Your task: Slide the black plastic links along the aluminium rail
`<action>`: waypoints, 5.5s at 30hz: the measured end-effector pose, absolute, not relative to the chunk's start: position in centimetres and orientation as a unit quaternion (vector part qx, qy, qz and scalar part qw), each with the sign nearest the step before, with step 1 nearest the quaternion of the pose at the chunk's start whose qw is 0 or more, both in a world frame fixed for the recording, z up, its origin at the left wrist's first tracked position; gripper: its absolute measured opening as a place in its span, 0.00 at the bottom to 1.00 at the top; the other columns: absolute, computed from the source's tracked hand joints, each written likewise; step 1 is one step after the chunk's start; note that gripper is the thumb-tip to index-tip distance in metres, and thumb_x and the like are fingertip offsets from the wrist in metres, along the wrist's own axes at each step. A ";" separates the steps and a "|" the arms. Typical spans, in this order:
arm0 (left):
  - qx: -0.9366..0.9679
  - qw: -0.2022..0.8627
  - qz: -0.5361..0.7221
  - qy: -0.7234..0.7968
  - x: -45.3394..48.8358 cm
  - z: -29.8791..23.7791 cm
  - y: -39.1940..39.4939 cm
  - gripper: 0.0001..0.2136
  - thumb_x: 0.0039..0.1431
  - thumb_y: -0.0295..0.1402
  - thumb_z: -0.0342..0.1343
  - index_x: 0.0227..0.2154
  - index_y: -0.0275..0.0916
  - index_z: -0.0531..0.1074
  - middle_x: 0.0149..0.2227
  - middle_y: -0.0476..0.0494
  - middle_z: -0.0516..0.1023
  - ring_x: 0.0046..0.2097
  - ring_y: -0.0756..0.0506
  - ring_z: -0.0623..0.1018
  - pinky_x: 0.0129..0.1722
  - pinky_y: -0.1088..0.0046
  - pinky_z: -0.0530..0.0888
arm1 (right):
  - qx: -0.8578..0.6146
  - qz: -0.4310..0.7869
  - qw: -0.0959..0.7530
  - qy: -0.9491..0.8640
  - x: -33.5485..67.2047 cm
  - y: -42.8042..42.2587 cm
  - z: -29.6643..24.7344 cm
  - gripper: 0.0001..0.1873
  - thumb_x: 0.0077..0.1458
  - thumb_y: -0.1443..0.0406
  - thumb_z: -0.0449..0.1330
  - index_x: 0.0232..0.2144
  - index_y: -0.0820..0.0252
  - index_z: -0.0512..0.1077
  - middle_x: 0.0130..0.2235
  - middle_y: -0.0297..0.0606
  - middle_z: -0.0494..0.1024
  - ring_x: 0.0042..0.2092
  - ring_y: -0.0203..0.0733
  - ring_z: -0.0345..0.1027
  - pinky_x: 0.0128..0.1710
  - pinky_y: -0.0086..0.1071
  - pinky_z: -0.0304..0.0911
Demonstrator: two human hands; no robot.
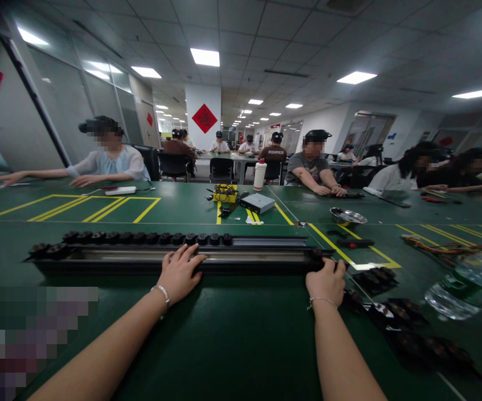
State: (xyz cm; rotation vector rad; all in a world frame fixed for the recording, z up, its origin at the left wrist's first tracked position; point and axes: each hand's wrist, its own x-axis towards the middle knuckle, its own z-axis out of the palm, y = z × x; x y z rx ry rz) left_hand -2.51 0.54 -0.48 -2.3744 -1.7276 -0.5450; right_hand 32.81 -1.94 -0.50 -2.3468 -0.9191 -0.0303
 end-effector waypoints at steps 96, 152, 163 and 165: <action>-0.791 0.075 -0.186 -0.578 -2.5 -0.3 0.3 0.19 0.49 0.36 0.50 0.46 0.56 0.65 0.59 0.51 0.59 0.61 0.39 0.54 0.55 0.52 0.51 | -0.879 -0.119 0.224 -0.404 32.4 -1.9 -0.8 0.27 0.49 0.65 0.48 0.53 0.53 0.61 0.58 0.42 0.56 0.60 0.54 0.42 0.53 0.49 0.48; -0.791 0.068 -0.174 -0.583 -2.4 -0.1 0.3 0.19 0.49 0.36 0.49 0.47 0.56 0.65 0.60 0.51 0.58 0.61 0.39 0.53 0.55 0.52 0.51 | -0.894 -0.051 0.191 -0.401 33.1 -1.8 -0.1 0.28 0.52 0.65 0.45 0.57 0.53 0.55 0.61 0.46 0.48 0.57 0.57 0.47 0.49 0.47 0.54; -0.790 0.073 -0.172 -0.584 -2.4 0.0 0.2 0.19 0.49 0.36 0.50 0.47 0.56 0.65 0.60 0.51 0.58 0.61 0.39 0.54 0.55 0.52 0.50 | -0.891 -0.040 0.175 -0.416 33.9 -2.2 0.8 0.29 0.50 0.66 0.46 0.56 0.48 0.58 0.59 0.43 0.53 0.56 0.55 0.51 0.49 0.49 0.55; -0.790 0.074 -0.172 -0.584 -2.4 -0.1 0.3 0.19 0.49 0.36 0.50 0.47 0.56 0.65 0.60 0.50 0.58 0.61 0.39 0.54 0.55 0.52 0.50 | -0.893 -0.041 0.174 -0.414 33.9 -2.2 0.8 0.28 0.50 0.66 0.46 0.55 0.48 0.58 0.58 0.43 0.54 0.56 0.55 0.50 0.49 0.49 0.56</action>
